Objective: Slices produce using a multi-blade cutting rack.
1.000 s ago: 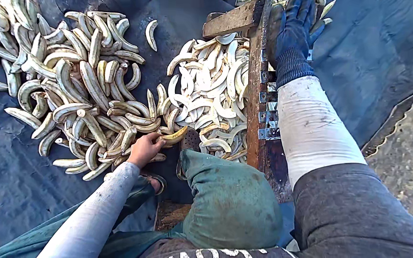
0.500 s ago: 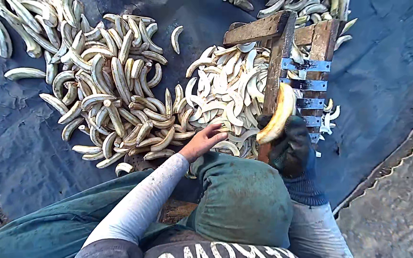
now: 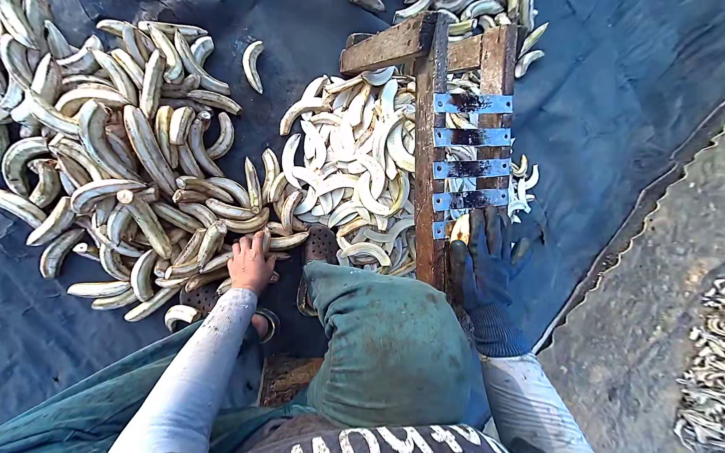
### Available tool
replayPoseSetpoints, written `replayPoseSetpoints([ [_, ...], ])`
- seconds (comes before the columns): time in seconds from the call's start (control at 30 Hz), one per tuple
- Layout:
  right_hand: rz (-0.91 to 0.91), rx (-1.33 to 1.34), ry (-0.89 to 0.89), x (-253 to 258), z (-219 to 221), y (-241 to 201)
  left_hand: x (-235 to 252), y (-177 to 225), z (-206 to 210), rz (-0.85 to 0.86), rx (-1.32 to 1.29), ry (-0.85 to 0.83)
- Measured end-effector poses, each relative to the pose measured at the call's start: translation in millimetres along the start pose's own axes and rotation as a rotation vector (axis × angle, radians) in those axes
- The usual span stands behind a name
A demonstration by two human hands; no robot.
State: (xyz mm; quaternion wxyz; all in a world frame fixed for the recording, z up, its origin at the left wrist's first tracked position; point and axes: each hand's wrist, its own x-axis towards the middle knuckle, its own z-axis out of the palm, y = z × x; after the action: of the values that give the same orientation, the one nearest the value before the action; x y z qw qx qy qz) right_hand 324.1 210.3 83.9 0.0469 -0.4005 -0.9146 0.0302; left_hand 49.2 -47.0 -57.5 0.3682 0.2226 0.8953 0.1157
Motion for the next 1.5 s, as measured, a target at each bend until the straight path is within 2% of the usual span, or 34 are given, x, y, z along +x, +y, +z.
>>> replayPoseSetpoints([
  [0.13, 0.004, -0.029, -0.078, 65, -3, -12, 7, -2, 5, -0.023, 0.014, -0.002],
  [0.3, 0.115, -0.043, -0.040, 175, 2, -42, 10, -5, 6, -0.026, -0.002, -0.004],
  [0.43, 0.175, -0.032, -0.117, 252, 5, -66, 8, -4, -1, -0.046, -0.028, -0.024],
  [0.53, 0.225, -0.018, -0.148, 293, 1, -78, 3, 1, -14, -0.038, -0.145, -0.003],
  [0.6, 0.209, -0.009, -0.064, 300, -4, -85, 1, 6, -26, 0.005, -0.308, 0.041],
  [0.67, 0.072, 0.060, 0.061, 282, -18, -102, 2, 21, -43, 0.032, -0.550, 0.074],
  [0.73, -0.143, 0.213, 0.066, 243, -23, -125, 1, 44, -62, 0.070, -0.854, 0.101],
  [0.83, -0.468, 0.419, -0.291, 167, -14, -150, -16, 93, -93, 0.187, -1.217, 0.082],
  [0.87, -0.520, 0.453, -0.357, 144, -8, -153, -24, 110, -101, 0.228, -1.278, 0.054],
  [0.93, -0.533, 0.503, -0.372, 103, -7, -146, -38, 135, -107, 0.333, -1.314, -0.028],
  [1.0, -0.458, 0.514, -0.322, 78, -18, -128, -39, 144, -98, 0.448, -1.210, -0.125],
  [1.07, -0.342, 0.444, -0.221, 63, -26, -100, -24, 135, -73, 0.493, -0.973, -0.157],
  [1.17, -0.173, 0.240, 0.043, 20, -30, -44, 12, 101, -23, 0.419, -0.467, -0.128],
  [1.27, 0.001, 0.082, 0.041, -37, -30, -11, 27, 72, 12, 0.318, -0.069, -0.133],
  [1.37, 0.029, 0.008, 0.049, -62, -19, -5, 31, 55, 33, 0.330, 0.119, -0.145],
  [1.5, -0.003, 0.034, 0.079, -41, -6, 0, 35, 59, 37, 0.327, 0.195, -0.128],
])
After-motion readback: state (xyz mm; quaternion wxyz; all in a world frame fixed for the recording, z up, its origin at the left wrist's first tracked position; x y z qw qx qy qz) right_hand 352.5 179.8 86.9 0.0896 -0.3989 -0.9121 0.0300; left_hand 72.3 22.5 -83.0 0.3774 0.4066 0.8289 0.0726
